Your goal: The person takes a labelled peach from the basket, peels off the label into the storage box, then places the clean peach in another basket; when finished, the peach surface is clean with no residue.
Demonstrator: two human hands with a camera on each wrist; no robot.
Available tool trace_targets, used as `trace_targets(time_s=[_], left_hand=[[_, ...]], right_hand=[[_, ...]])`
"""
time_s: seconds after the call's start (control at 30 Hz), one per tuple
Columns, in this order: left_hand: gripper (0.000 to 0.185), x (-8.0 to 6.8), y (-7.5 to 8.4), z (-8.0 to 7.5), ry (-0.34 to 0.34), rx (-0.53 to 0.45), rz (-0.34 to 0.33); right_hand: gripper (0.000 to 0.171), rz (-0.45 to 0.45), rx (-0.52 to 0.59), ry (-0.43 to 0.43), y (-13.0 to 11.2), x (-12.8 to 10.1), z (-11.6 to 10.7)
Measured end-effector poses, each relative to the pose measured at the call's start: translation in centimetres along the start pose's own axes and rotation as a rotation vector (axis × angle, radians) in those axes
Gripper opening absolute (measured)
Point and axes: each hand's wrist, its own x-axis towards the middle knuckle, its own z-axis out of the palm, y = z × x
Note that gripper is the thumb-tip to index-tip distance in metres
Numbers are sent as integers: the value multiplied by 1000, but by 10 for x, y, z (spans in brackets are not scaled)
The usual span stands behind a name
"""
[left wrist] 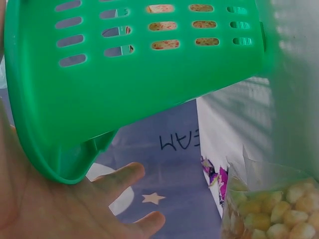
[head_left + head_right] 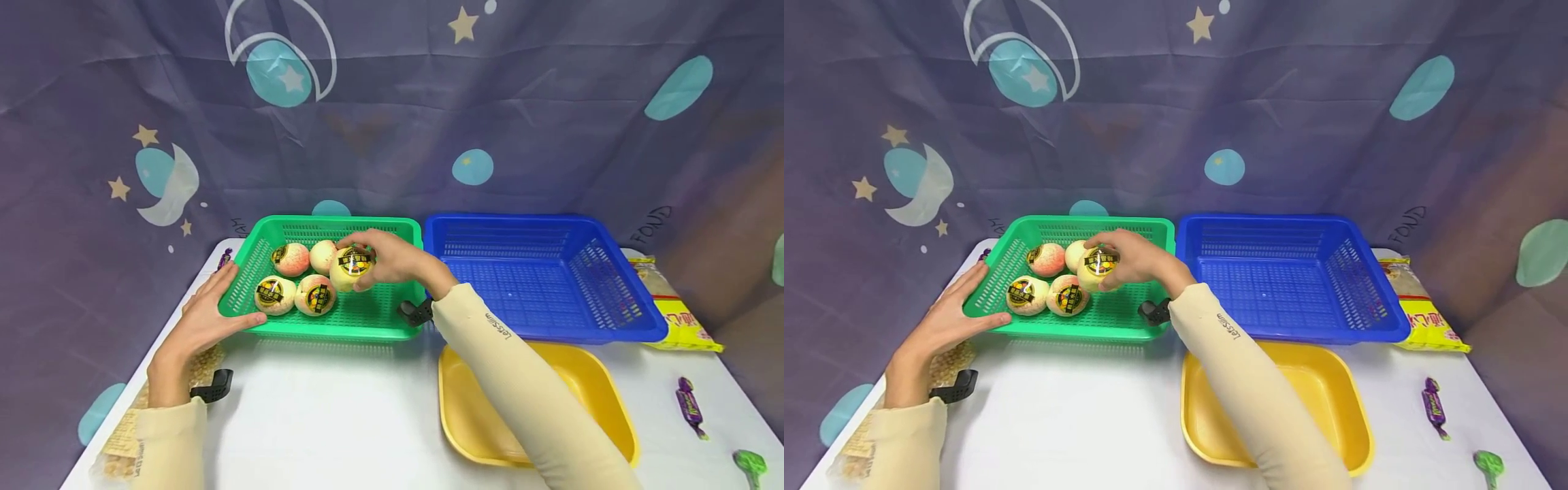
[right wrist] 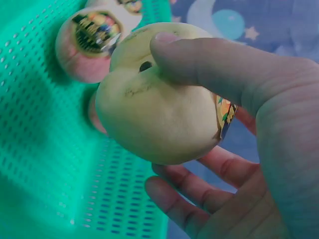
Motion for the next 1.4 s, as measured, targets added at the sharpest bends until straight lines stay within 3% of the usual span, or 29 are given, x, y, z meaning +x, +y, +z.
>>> trace_targets(time_s=[0.33, 0.5, 0.63, 0.73, 0.87, 1.0, 1.17, 1.4], left_hand=[[112, -6, -3, -5, -13, -21, 11], [106, -9, 7, -6, 11, -2, 33], [97, -9, 31, -6, 58, -15, 116], [88, -9, 55, 0, 82, -64, 222], [83, -8, 90, 21, 94, -129, 384], [85, -11, 125, 46, 30, -183, 486], [84, -19, 155, 69, -74, -267, 501], [82, -27, 173, 83, -177, -340, 495]], right_hand=[[73, -125, -42, 49, -28, -42, -11], [72, -135, -43, 75, -27, -65, -12], [73, -124, -26, 97, -25, -85, -13], [72, -130, -18, 119, -24, -100, -13], [72, -133, -3, 142, -23, -118, -11], [73, -134, -7, 163, -23, -132, -7], [75, -157, -23, 190, -25, -147, 1], [77, -149, -24, 195, -31, -166, 14]])
